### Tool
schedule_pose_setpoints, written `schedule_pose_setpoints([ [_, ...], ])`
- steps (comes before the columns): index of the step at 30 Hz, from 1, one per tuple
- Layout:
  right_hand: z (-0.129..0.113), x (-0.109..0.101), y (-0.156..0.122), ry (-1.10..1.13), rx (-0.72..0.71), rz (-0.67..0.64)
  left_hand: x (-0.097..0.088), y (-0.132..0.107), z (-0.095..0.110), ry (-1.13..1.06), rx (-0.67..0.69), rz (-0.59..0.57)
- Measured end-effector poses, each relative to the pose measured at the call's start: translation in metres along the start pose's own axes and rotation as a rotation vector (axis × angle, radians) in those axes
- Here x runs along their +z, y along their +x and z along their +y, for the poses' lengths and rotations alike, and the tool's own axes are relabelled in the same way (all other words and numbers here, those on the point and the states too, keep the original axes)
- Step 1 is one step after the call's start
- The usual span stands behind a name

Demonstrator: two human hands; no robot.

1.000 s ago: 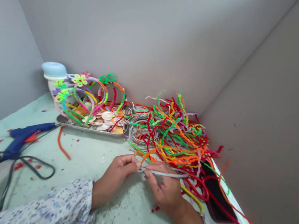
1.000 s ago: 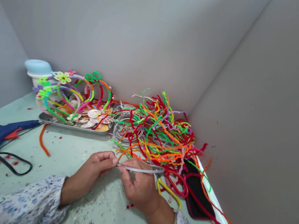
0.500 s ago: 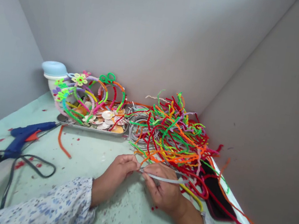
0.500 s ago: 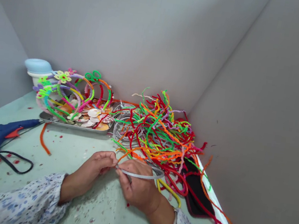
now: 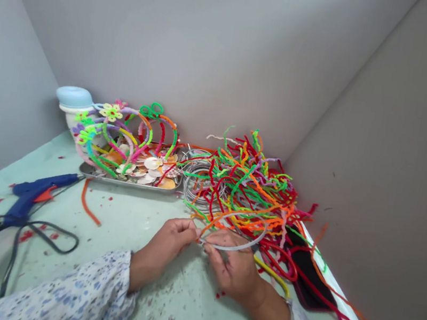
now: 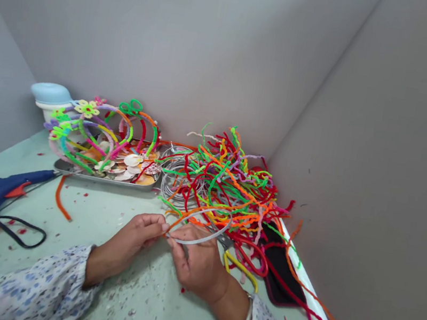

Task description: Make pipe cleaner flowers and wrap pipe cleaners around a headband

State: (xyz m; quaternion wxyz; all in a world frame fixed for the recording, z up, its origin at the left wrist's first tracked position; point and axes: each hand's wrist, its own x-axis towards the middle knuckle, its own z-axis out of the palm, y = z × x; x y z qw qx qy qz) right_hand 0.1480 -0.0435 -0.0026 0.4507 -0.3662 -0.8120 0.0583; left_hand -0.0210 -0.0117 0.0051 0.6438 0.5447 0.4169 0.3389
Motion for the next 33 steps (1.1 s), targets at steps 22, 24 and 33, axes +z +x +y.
schedule_pose_setpoints([
  [22,0.004,0.003,-0.003,-0.013,0.197,0.175,0.007,-0.014,0.002,0.494,0.716,0.298],
  [24,0.003,0.003,-0.004,-0.006,0.207,0.169,0.007,-0.013,0.001,0.502,0.734,0.298],
  [33,0.003,0.001,-0.004,-0.011,0.179,0.159,0.006,-0.012,-0.001,0.549,0.691,0.312],
])
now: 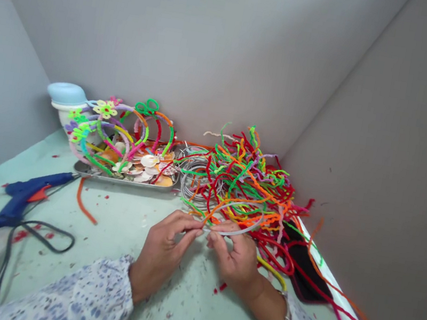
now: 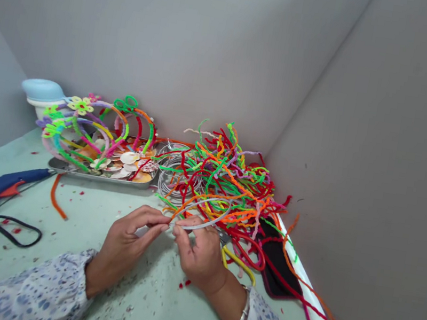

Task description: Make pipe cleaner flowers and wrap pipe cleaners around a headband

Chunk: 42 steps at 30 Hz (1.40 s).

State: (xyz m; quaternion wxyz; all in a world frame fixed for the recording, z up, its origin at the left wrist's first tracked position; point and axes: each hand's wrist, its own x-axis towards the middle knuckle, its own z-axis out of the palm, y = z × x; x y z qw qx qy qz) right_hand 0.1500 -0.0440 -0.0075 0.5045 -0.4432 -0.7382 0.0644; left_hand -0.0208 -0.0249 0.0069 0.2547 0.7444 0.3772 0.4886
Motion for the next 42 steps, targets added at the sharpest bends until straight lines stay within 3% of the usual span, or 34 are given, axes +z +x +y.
schedule_pose_setpoints([
  [14,-0.0047,-0.0025,0.0025,-0.024,-0.012,-0.071,-0.0021,0.0003,0.0036,0.002,-0.121,-0.138],
  [23,-0.0015,-0.001,0.0015,-0.101,-0.124,-0.06,-0.0027,0.0006,0.0039,0.029,-0.126,-0.212],
  [31,-0.002,-0.0006,0.0023,-0.092,-0.048,-0.026,-0.0012,0.0011,0.0003,-0.033,-0.139,-0.174],
  [42,-0.0025,-0.0003,0.0017,-0.044,-0.073,-0.012,-0.0019,0.002,0.003,0.022,-0.13,-0.216],
])
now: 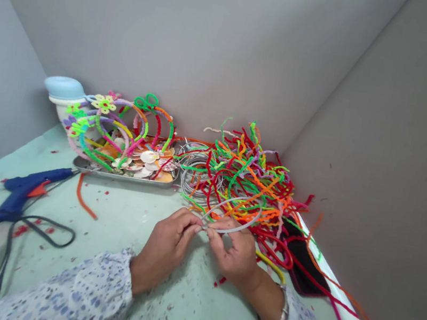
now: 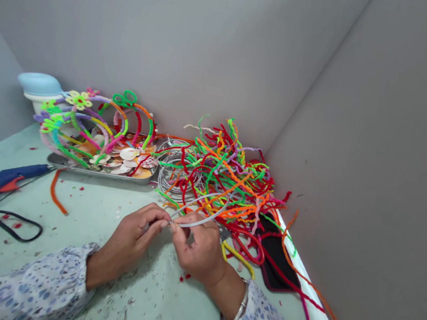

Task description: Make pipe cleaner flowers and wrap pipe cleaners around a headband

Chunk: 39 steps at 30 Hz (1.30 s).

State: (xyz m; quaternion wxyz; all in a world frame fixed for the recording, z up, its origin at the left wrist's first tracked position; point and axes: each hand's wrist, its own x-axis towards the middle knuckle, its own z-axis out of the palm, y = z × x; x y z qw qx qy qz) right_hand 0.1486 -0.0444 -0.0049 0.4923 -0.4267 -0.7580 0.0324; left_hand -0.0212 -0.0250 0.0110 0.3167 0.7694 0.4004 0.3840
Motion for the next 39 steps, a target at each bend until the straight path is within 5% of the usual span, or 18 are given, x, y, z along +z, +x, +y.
schedule_pose_setpoints([
  [9,-0.001,-0.004,0.004,0.091,0.098,0.143,0.0,0.001,0.0,-0.014,-0.024,0.002],
  [19,-0.002,-0.006,0.007,-0.106,0.031,0.0,0.002,0.005,-0.008,-0.225,-0.224,0.081],
  [24,-0.005,-0.004,0.002,0.019,-0.126,-0.095,0.0,0.007,-0.011,-0.339,-0.298,0.11],
  [28,0.0,0.003,0.002,0.144,0.257,-0.091,-0.001,0.007,-0.012,-0.41,-0.342,0.104],
  [32,0.01,0.006,0.006,0.569,0.644,-0.026,0.001,0.007,-0.013,-0.45,-0.338,0.083],
  [36,0.015,0.005,0.007,0.921,0.694,-0.087,0.002,0.008,-0.015,-0.481,-0.349,0.078],
  [39,0.013,0.004,0.005,0.92,0.625,-0.169,0.002,0.009,-0.016,-0.496,-0.366,0.106],
])
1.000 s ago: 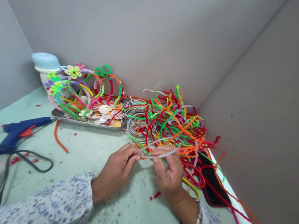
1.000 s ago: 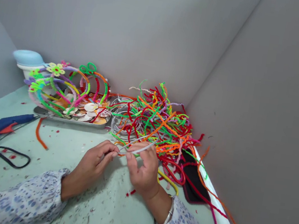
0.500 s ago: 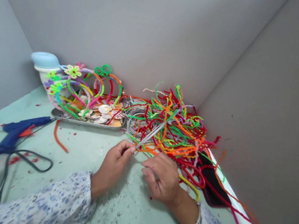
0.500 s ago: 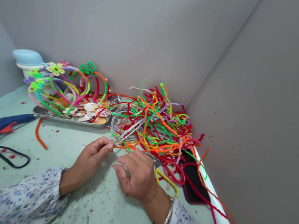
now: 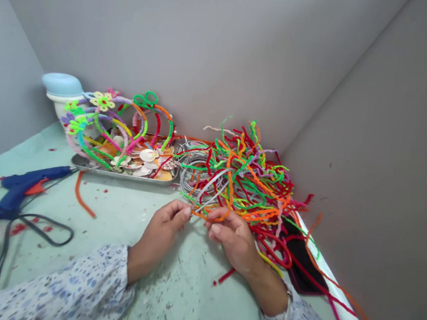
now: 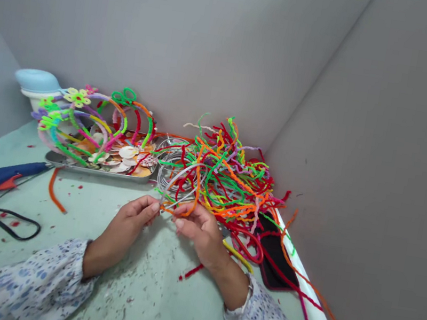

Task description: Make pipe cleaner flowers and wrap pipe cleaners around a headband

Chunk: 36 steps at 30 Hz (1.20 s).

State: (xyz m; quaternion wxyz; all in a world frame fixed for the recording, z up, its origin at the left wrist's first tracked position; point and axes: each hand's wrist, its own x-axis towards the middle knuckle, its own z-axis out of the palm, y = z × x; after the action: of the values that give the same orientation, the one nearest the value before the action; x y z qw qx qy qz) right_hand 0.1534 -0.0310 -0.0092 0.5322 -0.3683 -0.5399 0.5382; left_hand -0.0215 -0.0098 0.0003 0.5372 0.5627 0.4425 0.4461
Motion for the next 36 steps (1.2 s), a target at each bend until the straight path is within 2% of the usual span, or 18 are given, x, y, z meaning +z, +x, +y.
schedule_pose_setpoints([
  [5,-0.004,0.006,-0.004,-0.443,-0.361,-0.139,0.0,0.002,0.0,-0.048,-0.03,0.031],
  [7,-0.006,0.006,-0.005,-0.519,-0.477,-0.217,0.0,0.003,-0.001,-0.051,-0.03,0.036],
  [9,-0.006,0.005,-0.006,-0.542,-0.53,-0.266,-0.001,0.005,-0.002,-0.059,-0.031,0.023],
  [10,-0.006,0.004,-0.007,-0.542,-0.534,-0.256,-0.001,0.005,-0.003,-0.063,-0.033,0.01],
  [12,-0.005,0.002,-0.008,-0.5,-0.482,-0.154,-0.001,0.005,-0.003,-0.063,-0.04,-0.029],
  [15,-0.003,0.0,-0.006,-0.349,-0.291,0.059,0.0,0.003,-0.001,-0.044,-0.051,-0.093],
  [17,-0.001,0.0,-0.004,-0.276,-0.184,0.121,0.001,0.0,0.002,-0.024,-0.061,-0.14],
  [20,0.002,0.001,-0.002,-0.28,-0.14,0.117,0.002,-0.002,0.002,-0.004,-0.069,-0.216],
  [28,0.006,0.001,-0.005,-0.492,-0.196,0.144,0.001,0.002,-0.01,-0.004,-0.063,-0.429],
  [32,0.004,0.001,-0.005,-0.522,-0.186,0.15,0.0,0.003,-0.003,-0.027,-0.102,-0.483],
  [36,0.006,0.002,-0.006,-0.499,-0.198,0.161,0.001,0.005,0.004,-0.031,-0.123,-0.486],
])
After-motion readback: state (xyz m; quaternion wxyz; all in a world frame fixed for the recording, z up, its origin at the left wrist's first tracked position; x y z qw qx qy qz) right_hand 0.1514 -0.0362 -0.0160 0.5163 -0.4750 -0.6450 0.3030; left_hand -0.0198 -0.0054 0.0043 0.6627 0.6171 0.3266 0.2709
